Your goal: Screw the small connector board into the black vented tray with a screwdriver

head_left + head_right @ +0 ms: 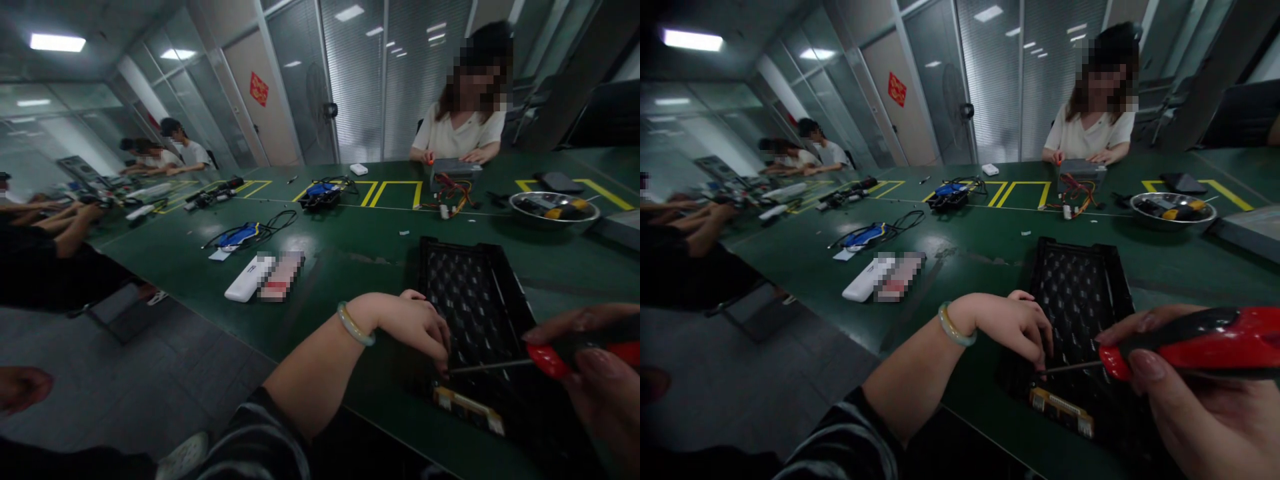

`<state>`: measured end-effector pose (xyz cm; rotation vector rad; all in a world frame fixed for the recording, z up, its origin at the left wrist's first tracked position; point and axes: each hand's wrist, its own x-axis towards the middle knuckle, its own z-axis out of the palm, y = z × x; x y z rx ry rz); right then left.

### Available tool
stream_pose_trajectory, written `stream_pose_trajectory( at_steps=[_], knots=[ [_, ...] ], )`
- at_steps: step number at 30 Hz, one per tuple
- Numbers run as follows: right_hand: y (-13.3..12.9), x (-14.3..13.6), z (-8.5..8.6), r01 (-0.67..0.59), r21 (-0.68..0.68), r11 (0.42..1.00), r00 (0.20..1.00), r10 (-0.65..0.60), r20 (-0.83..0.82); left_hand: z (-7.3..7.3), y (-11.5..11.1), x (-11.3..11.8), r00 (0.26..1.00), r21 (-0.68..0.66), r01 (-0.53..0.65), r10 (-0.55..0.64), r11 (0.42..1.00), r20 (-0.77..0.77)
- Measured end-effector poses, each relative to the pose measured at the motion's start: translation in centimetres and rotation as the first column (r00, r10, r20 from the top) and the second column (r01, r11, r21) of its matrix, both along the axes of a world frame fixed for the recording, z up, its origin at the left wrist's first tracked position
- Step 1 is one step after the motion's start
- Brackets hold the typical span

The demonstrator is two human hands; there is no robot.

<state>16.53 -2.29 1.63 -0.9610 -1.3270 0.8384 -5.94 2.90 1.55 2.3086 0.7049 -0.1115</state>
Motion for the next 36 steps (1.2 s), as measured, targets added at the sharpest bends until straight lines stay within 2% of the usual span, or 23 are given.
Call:
stream_pose_trajectory(
  at_steps=[3, 4, 5, 6, 7, 8, 9, 10, 11, 12, 13, 15, 18, 20, 23, 25, 26, 27, 28, 29, 31, 33, 36],
  knots=[
    [0.2, 0.3, 0.5, -0.010, -0.132, 0.991, 0.987, -0.011, -0.158, 0.1, 0.6, -1.0, 0.980, -0.111, -0.050, 0.070, 0.993, 0.188],
    [0.2, 0.3, 0.6, -0.001, -0.156, 0.988, 0.983, -0.028, -0.182, 0.1, 1.0, -1.4, 0.941, -0.152, -0.129, 0.169, 0.980, 0.293],
    [0.2, 0.4, 0.7, 0.005, -0.169, 0.986, 0.980, -0.039, -0.194, 0.0, 1.4, -1.9, 0.859, -0.190, -0.249, 0.307, 0.950, 0.410],
    [0.3, 0.4, 0.7, 0.009, -0.178, 0.984, 0.978, -0.046, -0.205, -0.1, 1.8, -2.4, 0.735, -0.232, -0.375, 0.440, 0.898, 0.516],
    [0.3, 0.4, 0.7, 0.008, -0.180, 0.984, 0.974, -0.048, -0.220, -0.2, 2.3, -3.0, 0.547, -0.288, -0.519, 0.572, 0.805, 0.612],
    [0.3, 0.4, 0.7, 0.007, -0.173, 0.985, 0.970, -0.048, -0.237, -0.4, 2.8, -3.7, 0.304, -0.365, -0.644, 0.662, 0.673, 0.685],
    [0.4, 0.5, 0.6, 0.006, -0.160, 0.987, 0.967, -0.046, -0.251, -0.5, 3.3, -4.5, 0.027, -0.462, -0.729, 0.696, 0.505, 0.717],
    [0.4, 0.5, 0.5, 0.005, -0.145, 0.989, 0.964, -0.044, -0.263, -0.7, 3.7, -5.3, -0.244, -0.571, -0.749, 0.662, 0.336, 0.709],
    [0.5, 0.5, 0.4, 0.007, -0.133, 0.991, 0.962, -0.043, -0.270, -0.8, 4.1, -6.3, -0.449, -0.661, -0.722, 0.590, 0.203, 0.671],
    [0.5, 0.5, 0.4, 0.012, -0.119, 0.993, 0.961, -0.045, -0.274, -0.9, 4.4, -7.3, -0.590, -0.724, -0.683, 0.510, 0.097, 0.626],
    [0.6, 0.5, 0.3, 0.020, -0.105, 0.994, 0.960, -0.048, -0.276, -1.0, 4.6, -8.2, -0.639, -0.741, -0.669, 0.471, 0.048, 0.608],
    [0.6, 0.4, 0.4, 0.033, -0.095, 0.995, 0.958, -0.058, -0.280, -1.0, 4.8, -9.6, -0.678, -0.750, -0.661, 0.435, -0.007, 0.593],
    [0.6, 0.4, 0.8, 0.037, -0.114, 0.993, 0.951, -0.070, -0.300, -1.2, 4.9, -9.5, -0.610, -0.707, -0.707, 0.501, 0.006, 0.614],
    [0.6, 0.3, 1.2, 0.053, -0.119, 0.992, 0.946, -0.088, -0.311, -1.4, 4.7, -7.6, -0.470, -0.645, -0.758, 0.606, 0.096, 0.642],
    [0.9, 0.4, 1.8, 0.109, -0.091, 0.990, 0.947, -0.131, -0.292, -2.0, 3.8, -3.4, -0.136, -0.524, -0.784, 0.731, 0.334, 0.669],
    [1.3, 0.4, 2.1, 0.146, -0.067, 0.987, 0.947, -0.159, -0.280, -2.5, 2.8, -0.7, 0.099, -0.432, -0.757, 0.739, 0.491, 0.667],
    [1.6, 0.5, 2.2, 0.162, -0.054, 0.985, 0.942, -0.171, -0.289, -2.7, 2.3, 0.3, 0.322, -0.272, -0.741, 0.681, 0.614, 0.658],
    [1.9, 0.6, 2.3, 0.180, -0.041, 0.983, 0.934, -0.184, -0.307, -2.9, 1.9, 1.0, 0.475, -0.140, -0.711, 0.617, 0.689, 0.627],
    [2.2, 0.6, 2.3, 0.201, -0.024, 0.979, 0.923, -0.198, -0.330, -3.0, 1.5, 1.5, 0.589, -0.026, -0.667, 0.549, 0.744, 0.593],
    [2.5, 0.7, 2.3, 0.227, -0.006, 0.974, 0.910, -0.214, -0.356, -3.1, 1.3, 1.8, 0.683, 0.096, -0.620, 0.474, 0.779, 0.556],
    [3.1, 0.8, 2.2, 0.266, 0.011, 0.964, 0.889, -0.240, -0.390, -3.2, 1.1, 1.9, 0.795, 0.288, -0.537, 0.360, 0.793, 0.489],
    [3.4, 0.9, 2.1, 0.280, 0.018, 0.960, 0.881, -0.249, -0.401, -3.2, 1.2, 1.7, 0.863, 0.416, -0.464, 0.294, 0.782, 0.410],
    [3.6, 1.1, 1.8, 0.292, 0.063, 0.955, 0.891, -0.247, -0.381, -3.4, 1.6, 1.5, 0.911, 0.482, -0.395, 0.265, 0.782, 0.317]
  ],
)
